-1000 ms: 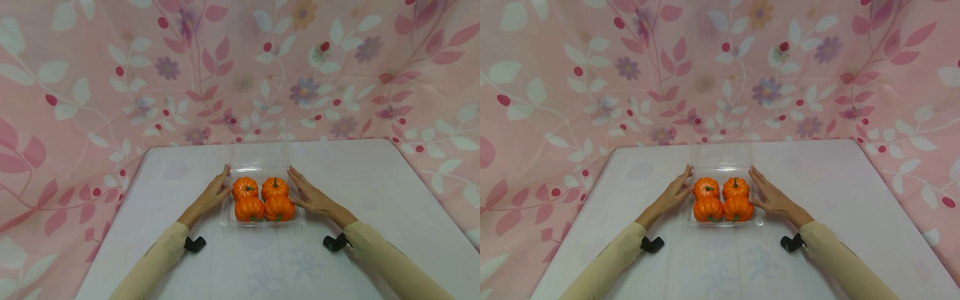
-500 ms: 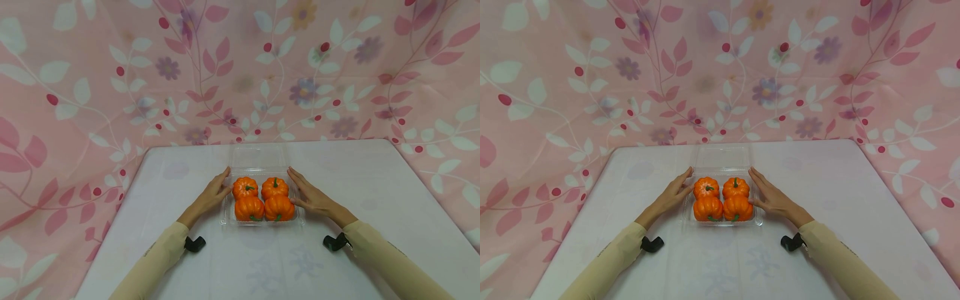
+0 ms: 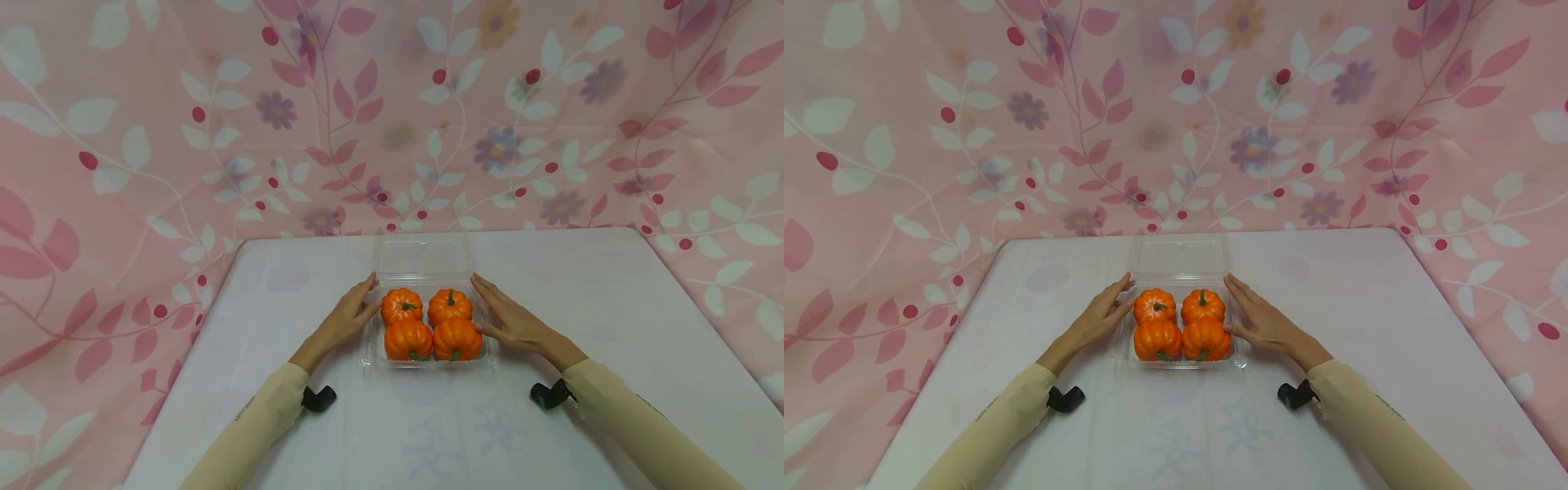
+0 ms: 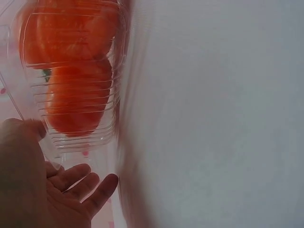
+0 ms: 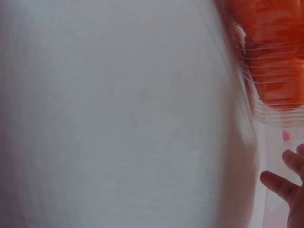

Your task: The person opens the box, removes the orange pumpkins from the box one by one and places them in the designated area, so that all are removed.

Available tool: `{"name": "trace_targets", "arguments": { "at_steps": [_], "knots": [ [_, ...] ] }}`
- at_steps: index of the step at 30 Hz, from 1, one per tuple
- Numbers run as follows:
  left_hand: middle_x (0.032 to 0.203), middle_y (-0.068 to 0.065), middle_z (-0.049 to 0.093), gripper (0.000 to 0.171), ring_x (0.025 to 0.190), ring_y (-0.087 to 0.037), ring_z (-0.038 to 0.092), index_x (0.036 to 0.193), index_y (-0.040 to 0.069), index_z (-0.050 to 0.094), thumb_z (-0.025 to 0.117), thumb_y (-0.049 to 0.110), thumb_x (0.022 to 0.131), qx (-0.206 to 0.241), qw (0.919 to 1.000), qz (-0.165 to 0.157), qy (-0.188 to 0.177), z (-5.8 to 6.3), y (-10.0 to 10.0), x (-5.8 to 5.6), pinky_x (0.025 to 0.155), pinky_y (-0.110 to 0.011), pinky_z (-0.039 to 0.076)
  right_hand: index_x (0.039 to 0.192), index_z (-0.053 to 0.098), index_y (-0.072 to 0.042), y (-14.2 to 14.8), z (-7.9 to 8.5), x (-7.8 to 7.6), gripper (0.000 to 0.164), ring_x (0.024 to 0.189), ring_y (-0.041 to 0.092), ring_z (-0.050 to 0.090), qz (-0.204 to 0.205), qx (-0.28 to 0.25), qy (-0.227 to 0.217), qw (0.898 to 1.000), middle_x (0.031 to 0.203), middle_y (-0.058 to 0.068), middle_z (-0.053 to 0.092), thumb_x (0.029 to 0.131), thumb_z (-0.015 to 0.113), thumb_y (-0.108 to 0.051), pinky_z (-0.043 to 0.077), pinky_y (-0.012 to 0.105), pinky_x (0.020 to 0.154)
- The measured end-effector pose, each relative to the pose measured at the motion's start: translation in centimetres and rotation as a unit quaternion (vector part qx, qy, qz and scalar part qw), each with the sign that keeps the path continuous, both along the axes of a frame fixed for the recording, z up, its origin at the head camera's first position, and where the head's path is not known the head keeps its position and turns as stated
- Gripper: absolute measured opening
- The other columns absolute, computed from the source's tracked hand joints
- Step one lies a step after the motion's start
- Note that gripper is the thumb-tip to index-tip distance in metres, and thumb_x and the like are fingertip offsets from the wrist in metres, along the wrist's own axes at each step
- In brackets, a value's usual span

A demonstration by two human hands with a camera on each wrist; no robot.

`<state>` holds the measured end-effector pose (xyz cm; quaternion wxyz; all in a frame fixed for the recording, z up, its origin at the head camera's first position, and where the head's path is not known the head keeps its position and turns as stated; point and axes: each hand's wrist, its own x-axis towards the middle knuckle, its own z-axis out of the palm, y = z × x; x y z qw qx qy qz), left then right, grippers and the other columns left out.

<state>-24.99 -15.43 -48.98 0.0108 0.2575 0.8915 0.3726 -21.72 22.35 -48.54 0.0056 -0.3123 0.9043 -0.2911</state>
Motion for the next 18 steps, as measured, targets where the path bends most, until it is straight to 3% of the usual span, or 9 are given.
{"name": "trace_targets", "arguments": {
  "at_steps": [6, 12, 18],
  "knots": [
    [0.147, -0.016, 0.048, 0.065, 0.116, -0.033, 0.060, 0.156, 0.007, 0.021, 0.050, 0.031, 0.103, -0.008, 1.0000, 0.003, -0.004, 1.0, -0.3, 1.2, 0.102, -0.047, 0.049, 0.157, 0.016, -0.005, 0.1, 0.4, 0.4, 0.086, 0.144, 0.043, 0.028, 0.002, 0.020, 0.048, 0.999, 0.162, 0.020, 0.016, 0.092, 0.064, -0.036, 0.032, 0.063, 0.110],
    [0.149, -0.023, 0.042, 0.069, 0.130, -0.037, 0.050, 0.156, 0.003, 0.016, 0.052, 0.027, 0.102, 0.018, 0.9997, -0.017, -0.001, 1.7, -1.0, 3.6, 0.100, -0.048, 0.050, 0.155, 0.026, -0.008, 0.0, 1.8, 2.0, 0.080, 0.143, 0.039, 0.033, 0.001, 0.004, 0.116, 0.993, 0.163, 0.013, 0.019, 0.090, 0.069, -0.028, 0.035, 0.062, 0.108],
    [0.156, -0.024, 0.029, 0.085, 0.140, -0.039, 0.038, 0.157, 0.003, 0.003, 0.059, 0.029, 0.098, 0.040, 0.9984, -0.034, -0.022, 1.8, -1.5, 6.2, 0.106, -0.050, 0.043, 0.154, 0.031, -0.014, -0.8, 2.9, 3.3, 0.071, 0.142, 0.035, 0.035, 0.008, -0.031, 0.098, 0.995, 0.161, 0.008, 0.026, 0.092, 0.066, -0.021, 0.036, 0.061, 0.108]
  ]
}}
